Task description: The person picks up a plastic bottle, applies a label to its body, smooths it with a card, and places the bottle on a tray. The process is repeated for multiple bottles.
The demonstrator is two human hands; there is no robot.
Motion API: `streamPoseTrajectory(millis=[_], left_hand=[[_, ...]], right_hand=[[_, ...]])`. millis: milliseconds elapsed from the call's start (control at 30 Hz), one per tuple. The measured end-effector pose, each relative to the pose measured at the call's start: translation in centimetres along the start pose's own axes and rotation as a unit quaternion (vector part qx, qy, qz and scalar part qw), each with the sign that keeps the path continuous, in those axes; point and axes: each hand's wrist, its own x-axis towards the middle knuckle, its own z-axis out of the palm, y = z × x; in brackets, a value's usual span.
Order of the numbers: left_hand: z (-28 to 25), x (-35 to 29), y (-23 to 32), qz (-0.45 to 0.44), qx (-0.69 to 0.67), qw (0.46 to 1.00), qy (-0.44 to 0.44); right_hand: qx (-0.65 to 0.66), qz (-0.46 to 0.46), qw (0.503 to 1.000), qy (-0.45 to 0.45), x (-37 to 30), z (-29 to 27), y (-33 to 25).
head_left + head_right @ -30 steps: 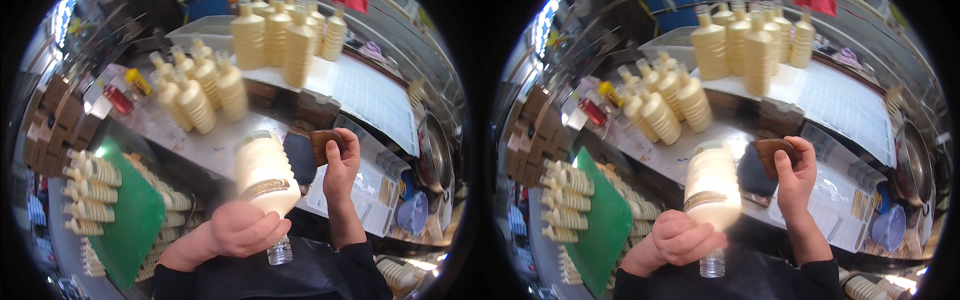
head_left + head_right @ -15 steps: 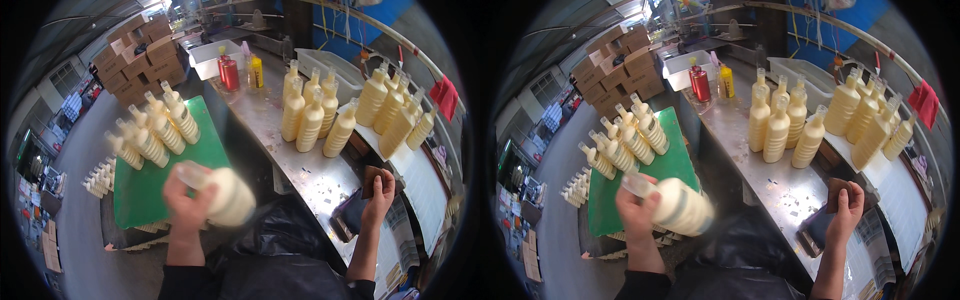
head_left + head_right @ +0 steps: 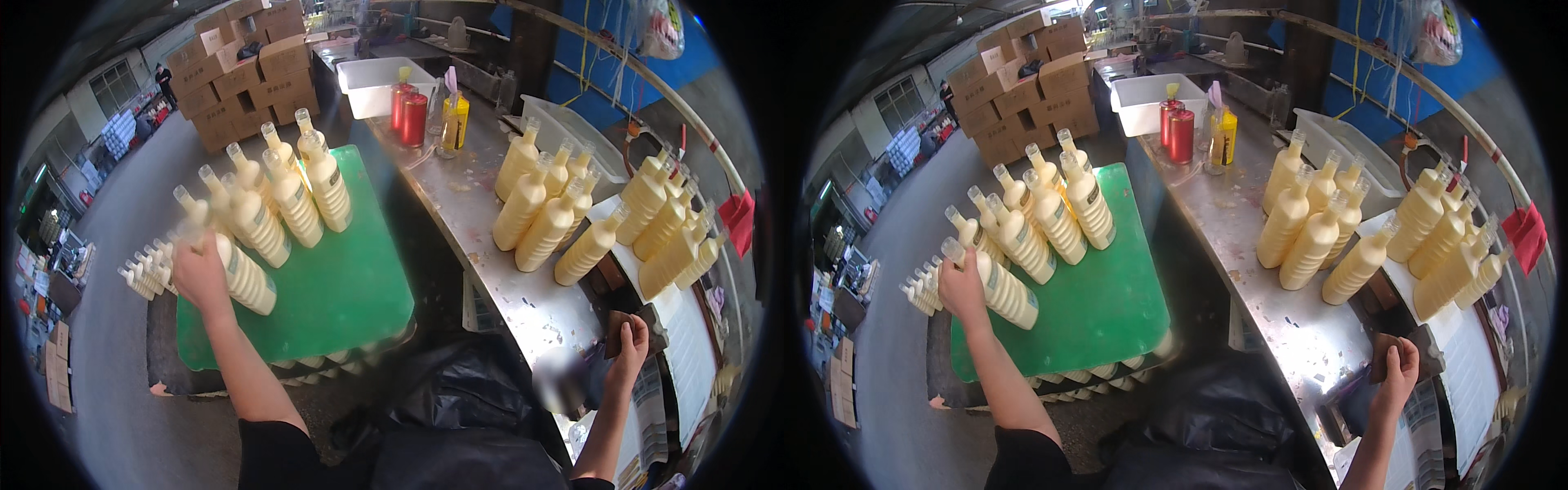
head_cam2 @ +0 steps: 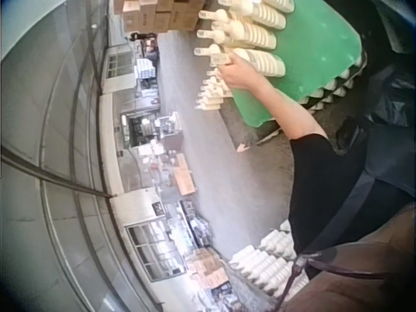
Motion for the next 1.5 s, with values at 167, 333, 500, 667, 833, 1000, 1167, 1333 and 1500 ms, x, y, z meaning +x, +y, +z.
streamPoseTrajectory(millis=[167, 333, 500, 667, 833, 1000, 1167, 1333, 1500], left_hand=[[4.3, 2.7, -4.0, 0.005, 0.046, 0.999, -0.011], [8.3, 5.2, -4.0, -0.016, 0.061, 0.996, -0.062], [10.4, 7.3, -7.6, -0.012, 0.043, 0.994, -0.103], [9.0, 6.3, -5.4, -0.067, 0.052, 0.994, -0.072], [6.9, -3.8, 9.7, 0.130, -0.262, 0.956, -0.009], [5.7, -20.3, 31.1, 0.177, -0.557, 0.690, -0.427], [8.1, -27.3, 43.1, 0.275, -0.471, 0.791, -0.278], [7.1, -27.5, 44.1, 0.285, -0.415, 0.791, -0.349], [2.1, -26.0, 42.7, 0.283, -0.474, 0.698, -0.457]], right_hand=[[-0.021, 0.024, 0.999, -0.024, 0.4, -0.2, 0.0], [-0.038, 0.034, 0.998, -0.028, 0.0, -1.1, 0.4], [-0.034, 0.072, 0.997, -0.021, -1.6, 1.1, -0.9], [-0.019, 0.103, 0.994, 0.011, -3.4, 0.2, -1.2], [0.057, 0.156, 0.986, 0.025, -3.9, 0.9, -1.9], [0.160, 0.256, 0.953, -0.002, -5.5, 0.6, -4.7], [0.172, 0.307, 0.935, -0.041, -8.4, -2.4, -7.4], [0.200, 0.300, 0.933, 0.006, -11.0, -6.9, -5.8], [0.208, 0.295, 0.932, 0.033, -10.8, -9.4, -4.1]])
